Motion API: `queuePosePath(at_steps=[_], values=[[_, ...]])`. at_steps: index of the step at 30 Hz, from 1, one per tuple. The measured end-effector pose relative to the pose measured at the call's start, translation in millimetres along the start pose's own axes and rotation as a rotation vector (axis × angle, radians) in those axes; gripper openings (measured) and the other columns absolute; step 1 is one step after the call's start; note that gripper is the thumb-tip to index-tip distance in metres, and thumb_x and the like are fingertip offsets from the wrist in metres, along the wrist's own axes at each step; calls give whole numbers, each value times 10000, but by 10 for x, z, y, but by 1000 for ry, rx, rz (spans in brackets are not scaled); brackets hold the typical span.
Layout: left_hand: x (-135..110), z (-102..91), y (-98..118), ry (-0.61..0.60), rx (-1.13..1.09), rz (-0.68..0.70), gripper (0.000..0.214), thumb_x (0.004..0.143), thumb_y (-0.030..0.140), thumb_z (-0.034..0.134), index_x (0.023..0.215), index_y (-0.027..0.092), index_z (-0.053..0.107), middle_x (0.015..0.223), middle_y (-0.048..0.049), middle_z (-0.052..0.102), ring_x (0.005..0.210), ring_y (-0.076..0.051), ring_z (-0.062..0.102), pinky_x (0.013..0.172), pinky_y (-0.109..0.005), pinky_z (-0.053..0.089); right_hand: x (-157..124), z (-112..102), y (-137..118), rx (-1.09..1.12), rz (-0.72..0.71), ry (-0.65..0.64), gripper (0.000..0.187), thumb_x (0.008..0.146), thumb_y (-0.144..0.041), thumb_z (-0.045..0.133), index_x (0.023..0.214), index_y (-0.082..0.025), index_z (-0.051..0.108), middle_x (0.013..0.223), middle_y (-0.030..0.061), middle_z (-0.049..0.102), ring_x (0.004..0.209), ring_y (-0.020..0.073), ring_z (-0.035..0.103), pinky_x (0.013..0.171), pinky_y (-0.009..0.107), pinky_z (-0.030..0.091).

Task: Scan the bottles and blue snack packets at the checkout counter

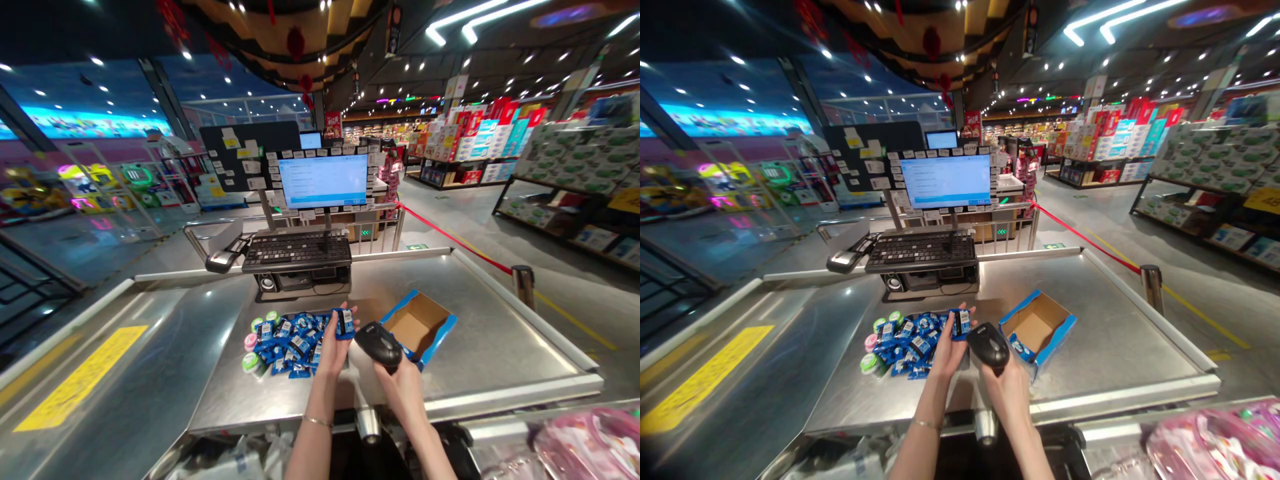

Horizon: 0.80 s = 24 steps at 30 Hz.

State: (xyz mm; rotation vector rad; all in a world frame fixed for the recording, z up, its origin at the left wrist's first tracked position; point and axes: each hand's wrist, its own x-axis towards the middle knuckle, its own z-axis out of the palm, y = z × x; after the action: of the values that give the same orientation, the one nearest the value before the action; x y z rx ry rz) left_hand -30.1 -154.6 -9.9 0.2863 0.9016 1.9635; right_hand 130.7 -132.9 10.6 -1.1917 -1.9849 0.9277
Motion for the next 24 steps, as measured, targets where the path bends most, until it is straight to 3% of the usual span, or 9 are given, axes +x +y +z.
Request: queuePosePath(at_steps=[8,11,13,17,20,24], values=[[70,-93,-66,39,19,-6,533,804,481,589,1239,184,505,1203,-129,613,855,-195,652,829,-369,492,51,52,36,106,15,19,467,714,-422,513,1056,-142,664,907,112,734,866,282,684,687,320,534],[59,-171,13,109,171,76,520,783,503,597,1185,181,518,1129,-122,641,861,-207,646,791,-359,490,58,65,20,140,49,5,503,712,-470,506,1056,-139,664,880,107,737,832,282,685,681,331,533],[67,-272,131,208,427,223,455,778,492,599,1109,184,551,1095,-106,641,919,-211,622,824,-348,470,58,84,33,138,62,4,528,709,-501,499,1045,-130,666,871,113,736,823,290,683,700,350,529],[103,-541,445,505,1212,567,331,765,386,616,1033,194,588,1087,-100,601,1069,-257,526,950,-393,372,61,146,102,115,73,-1,529,676,-528,525,988,-131,683,854,123,737,820,299,681,687,356,527],[109,-730,605,667,1694,568,320,794,309,561,1089,185,576,1115,-132,573,1102,-299,482,937,-438,338,54,177,111,115,67,8,492,662,-532,539,923,-146,698,800,113,736,770,295,684,638,344,523],[85,-911,640,744,1962,438,333,810,344,538,1093,173,581,1099,-151,584,1099,-321,460,960,-498,274,18,164,42,110,58,21,441,673,-514,537,866,-153,703,765,106,732,718,284,680,626,340,515]])
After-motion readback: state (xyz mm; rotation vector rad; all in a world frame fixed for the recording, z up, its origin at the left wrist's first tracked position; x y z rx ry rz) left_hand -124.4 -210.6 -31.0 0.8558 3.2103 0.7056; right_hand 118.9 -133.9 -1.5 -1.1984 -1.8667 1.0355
